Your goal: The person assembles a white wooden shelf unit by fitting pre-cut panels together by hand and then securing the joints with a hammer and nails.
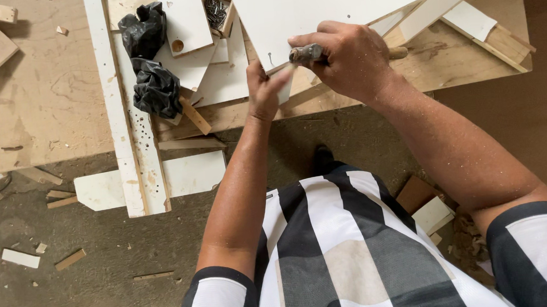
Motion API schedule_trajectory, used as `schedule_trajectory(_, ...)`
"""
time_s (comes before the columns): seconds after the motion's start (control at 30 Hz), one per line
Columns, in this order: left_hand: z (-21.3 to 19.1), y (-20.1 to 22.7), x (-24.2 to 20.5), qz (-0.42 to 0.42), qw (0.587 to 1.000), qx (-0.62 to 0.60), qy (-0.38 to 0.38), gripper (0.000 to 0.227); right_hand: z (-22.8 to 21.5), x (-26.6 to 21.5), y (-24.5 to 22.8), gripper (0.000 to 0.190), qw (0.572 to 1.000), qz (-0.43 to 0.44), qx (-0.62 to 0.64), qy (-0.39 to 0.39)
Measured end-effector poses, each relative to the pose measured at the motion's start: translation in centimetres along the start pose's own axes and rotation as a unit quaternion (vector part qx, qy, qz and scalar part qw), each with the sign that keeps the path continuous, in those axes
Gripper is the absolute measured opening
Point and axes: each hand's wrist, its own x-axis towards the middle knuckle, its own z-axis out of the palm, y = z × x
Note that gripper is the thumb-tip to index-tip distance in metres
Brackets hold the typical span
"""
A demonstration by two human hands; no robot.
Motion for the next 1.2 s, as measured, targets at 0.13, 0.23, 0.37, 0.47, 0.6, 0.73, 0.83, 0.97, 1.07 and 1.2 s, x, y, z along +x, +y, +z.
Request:
schedule_trajectory(0.13, -0.7, -4.2, 0.0, -0.078, 0.987, -0.120, 0.067, 0.088, 0.0, -0.1, -0.1, 0.021, 1.000, -0.002, -0.006, 0.006)
schedule_trajectory(0.23, -0.6, -5.1, 0.2, -0.125, 0.968, -0.177, 0.127, 0.081, 0.2, -0.1, 0.0, 0.020, 1.000, -0.009, -0.014, 0.012)
schedule_trajectory(0.37, -0.2, -3.8, 0.5, -0.107, 0.963, -0.218, 0.115, 0.064, 0.4, -0.2, 0.2, 0.020, 1.000, -0.019, -0.017, 0.011)
schedule_trajectory(0.47, 0.3, -2.9, 0.8, -0.098, 0.962, -0.222, 0.125, 0.062, 0.6, -0.2, 0.3, 0.020, 1.000, -0.011, -0.022, 0.005)
schedule_trajectory(0.6, 0.5, -2.5, 1.1, -0.084, 0.969, -0.196, 0.122, 0.061, 0.6, -0.2, 0.1, 0.020, 1.000, -0.004, -0.025, 0.007)
schedule_trajectory(0.73, 0.4, -2.5, 1.0, -0.089, 0.970, -0.194, 0.119, 0.062, 0.4, -0.2, -0.1, 0.022, 1.000, 0.007, -0.017, 0.005)
schedule_trajectory(0.83, 0.3, -2.7, 1.0, -0.087, 0.967, -0.207, 0.119, 0.063, 0.4, -0.2, -0.3, 0.024, 1.000, 0.009, -0.022, 0.005)
schedule_trajectory(0.97, 0.2, -3.1, 1.0, -0.089, 0.961, -0.232, 0.123, 0.065, 0.2, -0.2, -0.3, 0.024, 1.000, 0.012, -0.019, 0.002)
schedule_trajectory(1.07, 0.3, -3.2, 1.2, -0.099, 0.957, -0.229, 0.147, 0.057, 0.2, -0.1, -0.4, 0.025, 1.000, 0.017, -0.014, -0.003)
schedule_trajectory(1.2, 0.4, -3.5, 1.0, -0.104, 0.954, -0.237, 0.148, 0.055, 0.0, -0.1, -0.4, 0.030, 1.000, -0.005, -0.010, -0.001)
